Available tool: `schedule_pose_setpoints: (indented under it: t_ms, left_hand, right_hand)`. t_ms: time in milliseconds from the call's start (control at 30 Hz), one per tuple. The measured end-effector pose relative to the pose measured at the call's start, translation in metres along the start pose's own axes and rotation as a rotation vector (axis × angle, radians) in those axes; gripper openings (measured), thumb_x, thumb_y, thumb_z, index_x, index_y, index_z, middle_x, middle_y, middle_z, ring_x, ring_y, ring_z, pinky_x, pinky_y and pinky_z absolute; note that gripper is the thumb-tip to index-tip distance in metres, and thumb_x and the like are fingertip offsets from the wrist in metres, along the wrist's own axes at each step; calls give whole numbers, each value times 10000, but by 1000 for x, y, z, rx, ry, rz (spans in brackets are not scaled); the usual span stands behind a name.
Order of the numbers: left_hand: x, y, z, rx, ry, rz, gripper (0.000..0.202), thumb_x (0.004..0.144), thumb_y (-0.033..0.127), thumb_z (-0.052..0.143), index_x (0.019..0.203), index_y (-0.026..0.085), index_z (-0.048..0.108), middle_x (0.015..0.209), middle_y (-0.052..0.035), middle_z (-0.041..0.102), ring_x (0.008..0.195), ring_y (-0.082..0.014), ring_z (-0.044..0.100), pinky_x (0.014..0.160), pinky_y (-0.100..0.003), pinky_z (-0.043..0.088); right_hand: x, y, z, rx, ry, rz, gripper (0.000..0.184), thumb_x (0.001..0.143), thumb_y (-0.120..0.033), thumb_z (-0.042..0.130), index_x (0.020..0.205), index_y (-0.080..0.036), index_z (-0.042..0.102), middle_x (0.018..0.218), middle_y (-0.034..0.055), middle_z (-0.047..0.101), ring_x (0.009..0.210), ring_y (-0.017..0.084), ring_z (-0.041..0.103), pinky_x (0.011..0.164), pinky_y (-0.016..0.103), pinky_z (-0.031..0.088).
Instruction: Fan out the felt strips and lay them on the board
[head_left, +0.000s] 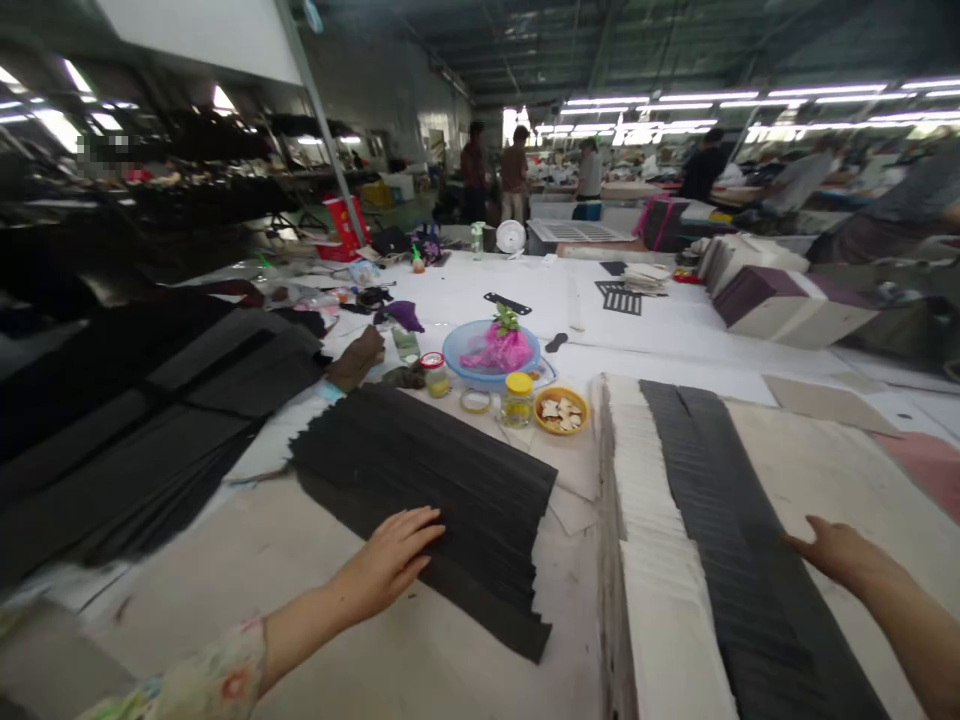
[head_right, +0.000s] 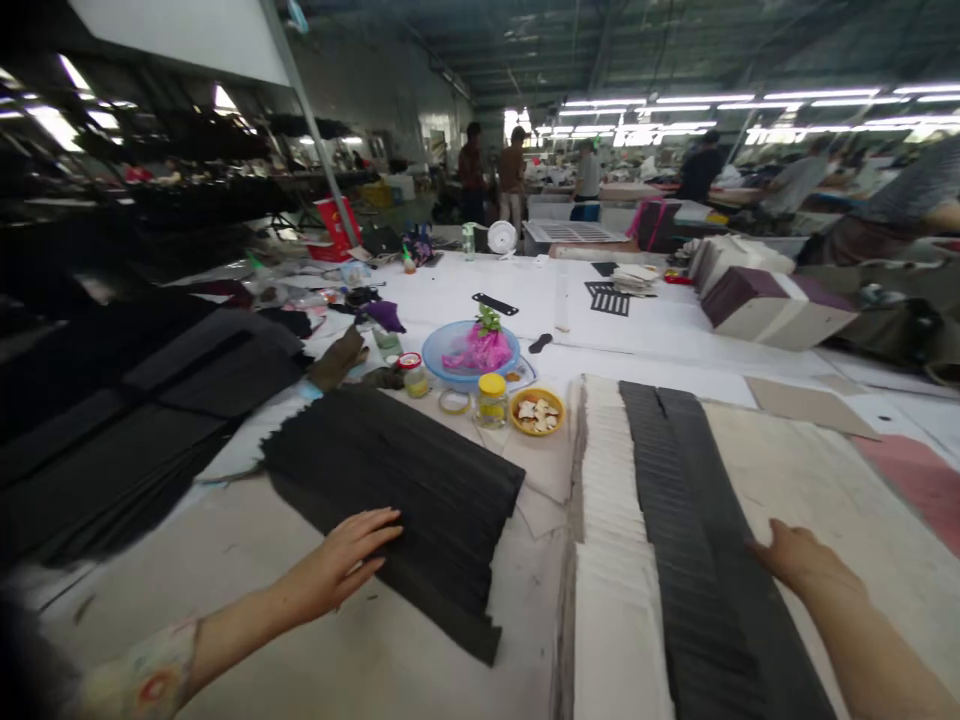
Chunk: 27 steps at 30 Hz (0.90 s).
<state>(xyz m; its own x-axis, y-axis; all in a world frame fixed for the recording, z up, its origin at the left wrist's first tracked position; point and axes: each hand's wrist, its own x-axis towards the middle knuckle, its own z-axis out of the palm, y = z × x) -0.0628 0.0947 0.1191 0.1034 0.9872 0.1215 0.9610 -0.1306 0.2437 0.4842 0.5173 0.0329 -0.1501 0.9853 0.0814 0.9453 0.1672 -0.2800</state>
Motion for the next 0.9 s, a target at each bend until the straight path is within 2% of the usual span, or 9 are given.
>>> schedule_pose_setpoints:
  t_ms: [67,133,200,300,433,533,700,800,900]
  left_hand:
    - [-51,-23,15,55,77,-131,385,881,274,366,1261,246,418,1333,-67,413,1220,-209,377,991,-390,359]
    - [-94,-40,37,92,103,-202,396,875,279,373,1267,241,416,1330,-71,418,1205,-210,399,972,-377,384]
    - [-126,-52,60,122,78,-210,405,874,292,375,1274,242,411,1322,-70,432,1194,-213,415,960,-387,394]
    - [-151,-63,87,154,66,-219,421,890,294,340,1311,273,351,1348,-43,401,1229,-207,373,987,-426,352]
    - [-159,-66,100,149,122,-242,423,898,274,321,1320,296,328,1369,-17,370,1259,-185,324,1024,-427,294]
    - [-160,-65,100,118,165,-234,419,893,258,331,1310,288,348,1366,-16,376,1266,-174,310,1040,-411,271]
    - [-164,-62,95,35,163,-250,414,880,241,348,1292,272,372,1370,-22,370,1275,-182,288,1046,-432,253]
    - [-165,-60,91,-26,142,-256,421,865,223,364,1283,267,377,1374,-28,362,1280,-192,277,1050,-452,236]
    - [-167,-60,87,-73,145,-257,431,848,195,375,1274,257,387,1369,-43,367,1280,-202,276,1053,-461,223]
  right_hand:
    - [11,-21,-22,-110,-76,-41,752,542,-612,548,1005,-22,617,1015,381,538,939,424,555,773,528,388]
    - [9,-67,-46,-187,-89,-145,764,577,-618,522,1085,-51,580,1125,325,517,993,384,542,829,481,390]
    - [-14,-137,-67,-179,-48,-312,795,616,-642,484,1125,-35,549,1172,310,492,1034,359,526,870,458,383]
    - [-81,-265,-80,-144,-58,-588,759,715,-608,396,1199,-29,478,1213,242,495,1113,307,481,978,413,334]
    - [-181,-416,-53,-92,-133,-821,676,759,-529,417,1235,-49,432,1264,191,471,1174,263,431,999,395,325]
    - [-233,-490,-10,-100,-201,-895,715,743,-505,464,1282,-45,370,1362,180,346,1259,261,311,1019,384,283]
    - [-275,-545,61,-136,-184,-782,747,754,-469,463,1333,-42,264,1417,171,230,1315,264,165,1050,430,159]
    - [-284,-550,87,-121,-88,-721,707,772,-423,447,1329,-29,261,1413,183,229,1319,274,135,1049,459,119]
    - [-290,-546,96,-109,-39,-756,623,789,-391,420,1299,-44,329,1391,173,291,1311,263,171,1051,455,115]
